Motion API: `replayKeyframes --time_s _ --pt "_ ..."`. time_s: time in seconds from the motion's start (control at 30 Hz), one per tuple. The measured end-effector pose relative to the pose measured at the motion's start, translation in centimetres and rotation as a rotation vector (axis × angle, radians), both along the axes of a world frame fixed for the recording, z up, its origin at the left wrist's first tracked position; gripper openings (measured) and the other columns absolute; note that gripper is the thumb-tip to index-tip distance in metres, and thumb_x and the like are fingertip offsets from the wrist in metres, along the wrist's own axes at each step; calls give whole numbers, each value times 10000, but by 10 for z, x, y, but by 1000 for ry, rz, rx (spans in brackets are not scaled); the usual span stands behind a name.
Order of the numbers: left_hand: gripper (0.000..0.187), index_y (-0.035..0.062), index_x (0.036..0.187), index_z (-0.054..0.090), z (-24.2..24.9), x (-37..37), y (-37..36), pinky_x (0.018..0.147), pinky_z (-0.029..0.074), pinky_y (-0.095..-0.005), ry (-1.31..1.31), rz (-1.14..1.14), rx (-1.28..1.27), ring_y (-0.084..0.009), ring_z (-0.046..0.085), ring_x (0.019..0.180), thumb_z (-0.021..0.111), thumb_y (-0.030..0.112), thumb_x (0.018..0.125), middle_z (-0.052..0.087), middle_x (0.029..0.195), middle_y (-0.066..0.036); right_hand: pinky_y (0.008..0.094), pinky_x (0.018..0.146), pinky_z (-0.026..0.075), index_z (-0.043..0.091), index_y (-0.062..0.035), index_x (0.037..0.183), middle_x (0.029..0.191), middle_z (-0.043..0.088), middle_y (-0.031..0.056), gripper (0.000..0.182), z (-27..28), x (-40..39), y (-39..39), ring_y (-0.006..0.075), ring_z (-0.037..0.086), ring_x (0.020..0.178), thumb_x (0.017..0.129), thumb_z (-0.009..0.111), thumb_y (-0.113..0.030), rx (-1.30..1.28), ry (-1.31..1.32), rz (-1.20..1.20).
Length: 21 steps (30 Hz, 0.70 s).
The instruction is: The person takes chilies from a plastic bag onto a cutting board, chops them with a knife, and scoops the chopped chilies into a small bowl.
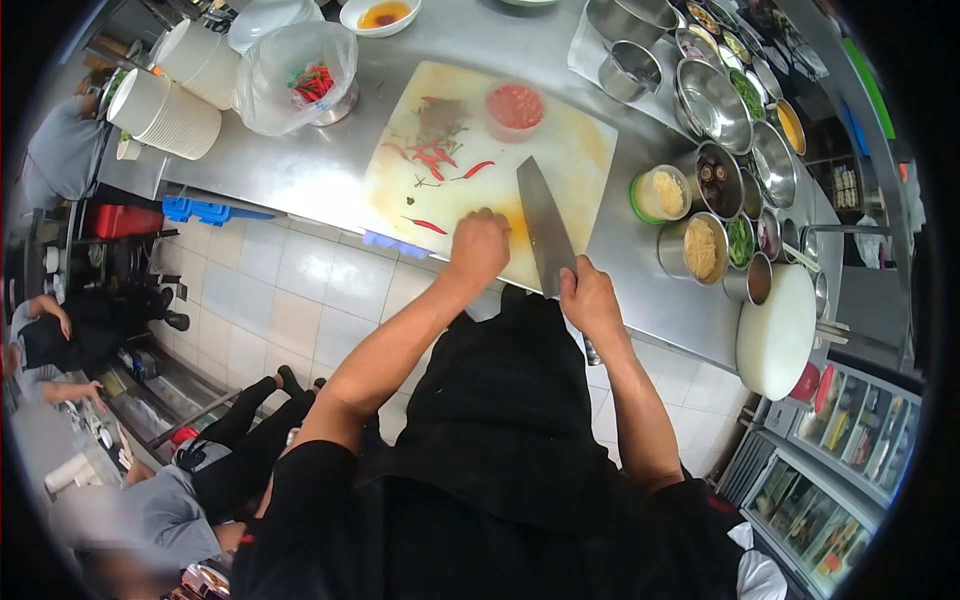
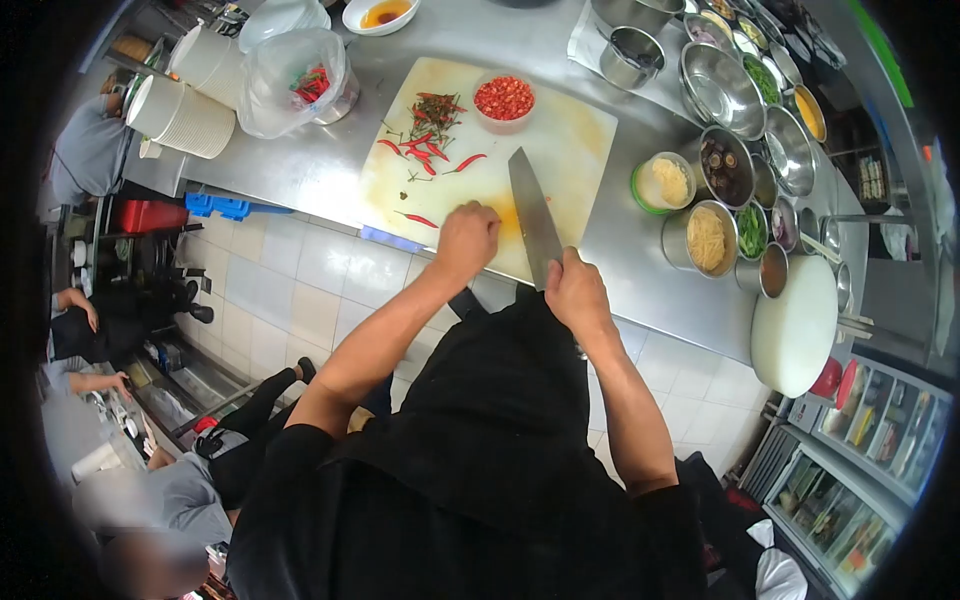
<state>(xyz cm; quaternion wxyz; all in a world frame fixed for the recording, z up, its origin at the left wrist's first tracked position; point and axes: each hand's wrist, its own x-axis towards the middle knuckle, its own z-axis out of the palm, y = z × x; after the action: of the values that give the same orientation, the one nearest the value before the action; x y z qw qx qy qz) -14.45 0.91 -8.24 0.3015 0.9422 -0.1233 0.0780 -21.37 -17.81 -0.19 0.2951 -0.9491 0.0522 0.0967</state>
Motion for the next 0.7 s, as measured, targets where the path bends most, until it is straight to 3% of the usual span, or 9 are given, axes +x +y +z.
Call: replayKeyframes --time_s 0.1,0.2,0.37,0.57,0.67,0.7 --pt "34 -4 754 667 1 -13 -15 697 497 -445 7 -25 -197 -367 602 747 644 15 738 627 755 -184 542 662 502 539 32 919 730 628 293 183 6 8 -6 483 622 719 918 533 -150 -61 -73 143" --pt "21 -2 741 653 3 -15 -13 697 489 -440 16 -1 -209 -366 588 731 644 14 731 614 734 -175 528 693 519 536 43 924 724 630 293 169 23 17 2 466 642 740 904 517 -124 -100 36 175" --pt "37 9 718 630 6 -12 -17 707 473 -436 0 -46 -42 -359 570 717 615 23 748 603 727 -162 522 752 526 527 80 929 813 646 305 159 34 33 2 459 656 817 861 487 -58 -97 116 299" --pt "52 15 734 633 4 -11 -19 717 464 -438 23 -119 -14 -355 567 729 594 32 763 599 739 -154 539 770 523 523 74 961 856 645 331 176 47 35 9 467 657 848 868 460 -62 -104 212 300" --pt "43 21 740 636 4 -8 -16 711 465 -437 42 -133 -22 -354 567 728 599 32 759 598 736 -155 533 756 529 513 74 979 856 647 333 186 20 12 17 472 658 821 870 453 -66 -153 220 221" --pt "39 26 743 639 3 -9 -16 710 467 -435 54 -134 -20 -354 568 729 602 32 756 599 736 -155 541 710 521 500 57 935 777 642 303 217 17 7 17 489 641 778 939 488 -160 -144 155 200"
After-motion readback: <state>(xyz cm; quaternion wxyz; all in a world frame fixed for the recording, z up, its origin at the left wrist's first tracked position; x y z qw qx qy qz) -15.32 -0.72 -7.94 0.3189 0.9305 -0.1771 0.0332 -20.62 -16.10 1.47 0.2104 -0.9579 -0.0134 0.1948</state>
